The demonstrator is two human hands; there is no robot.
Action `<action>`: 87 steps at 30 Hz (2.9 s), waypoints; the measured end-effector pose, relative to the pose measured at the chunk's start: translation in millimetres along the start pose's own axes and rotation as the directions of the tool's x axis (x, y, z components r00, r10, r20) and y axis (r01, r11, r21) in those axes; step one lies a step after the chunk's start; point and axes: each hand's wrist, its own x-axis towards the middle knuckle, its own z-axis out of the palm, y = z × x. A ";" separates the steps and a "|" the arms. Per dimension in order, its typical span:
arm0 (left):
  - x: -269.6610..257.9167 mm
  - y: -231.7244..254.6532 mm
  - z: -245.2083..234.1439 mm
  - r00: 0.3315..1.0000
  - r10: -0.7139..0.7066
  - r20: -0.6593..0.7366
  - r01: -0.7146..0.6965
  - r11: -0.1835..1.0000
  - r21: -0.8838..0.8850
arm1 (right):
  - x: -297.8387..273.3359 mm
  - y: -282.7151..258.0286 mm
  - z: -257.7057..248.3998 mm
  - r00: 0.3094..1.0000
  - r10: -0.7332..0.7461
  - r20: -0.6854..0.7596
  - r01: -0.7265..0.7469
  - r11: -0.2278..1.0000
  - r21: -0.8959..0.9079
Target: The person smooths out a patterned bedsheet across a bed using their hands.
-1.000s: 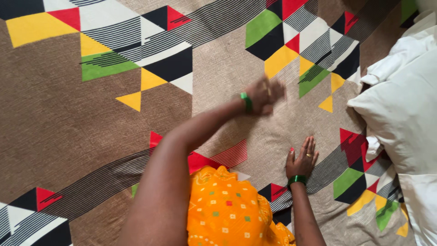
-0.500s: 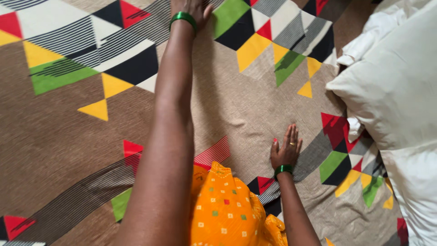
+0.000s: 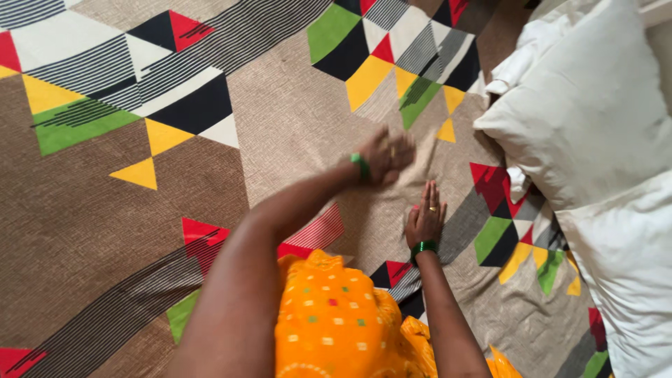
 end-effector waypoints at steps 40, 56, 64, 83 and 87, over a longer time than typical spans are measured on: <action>-169.2 24.5 11.1 0.954 -0.285 -0.098 0.272 0.954 -0.126 | -56.0 186.0 23.9 0.868 0.297 -0.397 -0.254 0.954 0.158; -167.1 27.9 13.8 0.946 -0.313 -0.087 0.296 0.940 -0.169 | -61.7 10.1 22.3 0.993 -0.052 0.103 0.055 0.998 -0.026; -163.0 68.3 17.2 0.923 -0.375 -0.090 0.372 0.927 -0.055 | -77.9 80.2 1.3 0.952 0.302 0.051 -0.287 0.939 -0.189; -301.7 -123.0 -21.1 0.696 -0.590 -0.408 0.715 0.621 0.321 | 97.7 -34.1 8.4 0.986 0.007 0.169 0.016 0.991 -0.132; -293.2 -91.5 -36.1 0.665 -0.732 -0.152 0.733 0.678 -0.061 | 83.7 -59.4 27.8 0.981 -0.141 0.134 0.170 0.957 -0.234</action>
